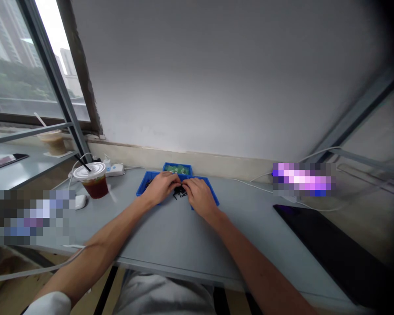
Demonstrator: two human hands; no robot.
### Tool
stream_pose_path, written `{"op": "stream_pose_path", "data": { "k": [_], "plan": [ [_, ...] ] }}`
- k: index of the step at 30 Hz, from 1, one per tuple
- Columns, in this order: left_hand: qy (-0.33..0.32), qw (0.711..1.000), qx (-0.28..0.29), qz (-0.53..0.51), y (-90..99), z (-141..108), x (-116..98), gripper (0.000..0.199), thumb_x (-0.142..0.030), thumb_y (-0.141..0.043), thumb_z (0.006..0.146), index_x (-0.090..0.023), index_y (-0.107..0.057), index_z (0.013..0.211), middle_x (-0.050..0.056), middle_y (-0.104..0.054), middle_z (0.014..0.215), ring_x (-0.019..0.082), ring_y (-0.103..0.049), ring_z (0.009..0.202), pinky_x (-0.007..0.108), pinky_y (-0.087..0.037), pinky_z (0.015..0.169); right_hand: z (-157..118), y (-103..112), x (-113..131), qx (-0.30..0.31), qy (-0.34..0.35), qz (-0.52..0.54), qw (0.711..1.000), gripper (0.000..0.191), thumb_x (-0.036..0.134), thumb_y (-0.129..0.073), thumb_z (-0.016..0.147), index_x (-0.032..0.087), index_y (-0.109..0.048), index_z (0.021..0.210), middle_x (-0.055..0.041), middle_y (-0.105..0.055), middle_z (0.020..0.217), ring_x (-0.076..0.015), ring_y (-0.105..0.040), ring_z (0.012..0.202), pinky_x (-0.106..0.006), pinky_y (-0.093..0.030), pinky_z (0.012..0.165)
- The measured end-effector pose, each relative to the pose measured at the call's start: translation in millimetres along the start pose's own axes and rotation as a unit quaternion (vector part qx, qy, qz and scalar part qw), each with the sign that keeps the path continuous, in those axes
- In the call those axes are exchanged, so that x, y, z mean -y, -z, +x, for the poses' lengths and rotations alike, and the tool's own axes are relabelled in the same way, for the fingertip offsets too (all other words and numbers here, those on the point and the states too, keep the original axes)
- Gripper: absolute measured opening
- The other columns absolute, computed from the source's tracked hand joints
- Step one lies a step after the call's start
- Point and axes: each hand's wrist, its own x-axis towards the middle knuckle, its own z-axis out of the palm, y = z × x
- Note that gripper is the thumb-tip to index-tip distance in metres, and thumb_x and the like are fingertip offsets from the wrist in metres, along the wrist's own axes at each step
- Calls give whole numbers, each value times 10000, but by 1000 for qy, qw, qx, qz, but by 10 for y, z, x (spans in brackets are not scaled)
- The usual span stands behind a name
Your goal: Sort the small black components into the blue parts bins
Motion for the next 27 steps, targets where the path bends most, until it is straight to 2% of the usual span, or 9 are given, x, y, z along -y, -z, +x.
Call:
{"op": "stream_pose_path", "data": {
  "k": [5,9,17,27],
  "plan": [
    [-33,999,-33,-18,-13,-19,-12,206,-314,-482,1018,-215,-661,994,39,-701,980,176,-620,979,313,-453,966,-2,19,-11,-27,-4,10,1000,275,180,-398,1020,161,-669,1057,-99,-712,1023,-233,-614,957,-344,-393,839],
    [-33,998,-54,1,-23,-24,-14,239,-363,-475,1023,-215,-662,1015,35,-712,982,180,-624,959,328,-450,959,-6,35,-27,-55,10,19,998,283,196,-394,1028,170,-675,1032,-94,-713,1003,-226,-617,934,-341,-402,844],
    [-88,995,-31,42,8,-10,-36,282,-305,-381,1044,-187,-638,1047,70,-711,991,201,-638,941,362,-459,932,-4,21,-44,-95,35,21,995,234,195,-442,1013,171,-672,981,-85,-705,943,-232,-618,885,-356,-401,794],
    [-115,992,-17,52,48,-11,-68,236,-240,-434,986,-167,-658,986,63,-707,906,198,-637,875,356,-468,897,-14,11,-18,-80,53,28,995,296,229,-373,1035,178,-616,875,-80,-660,857,-220,-576,835,-341,-388,774]
  ]
}}
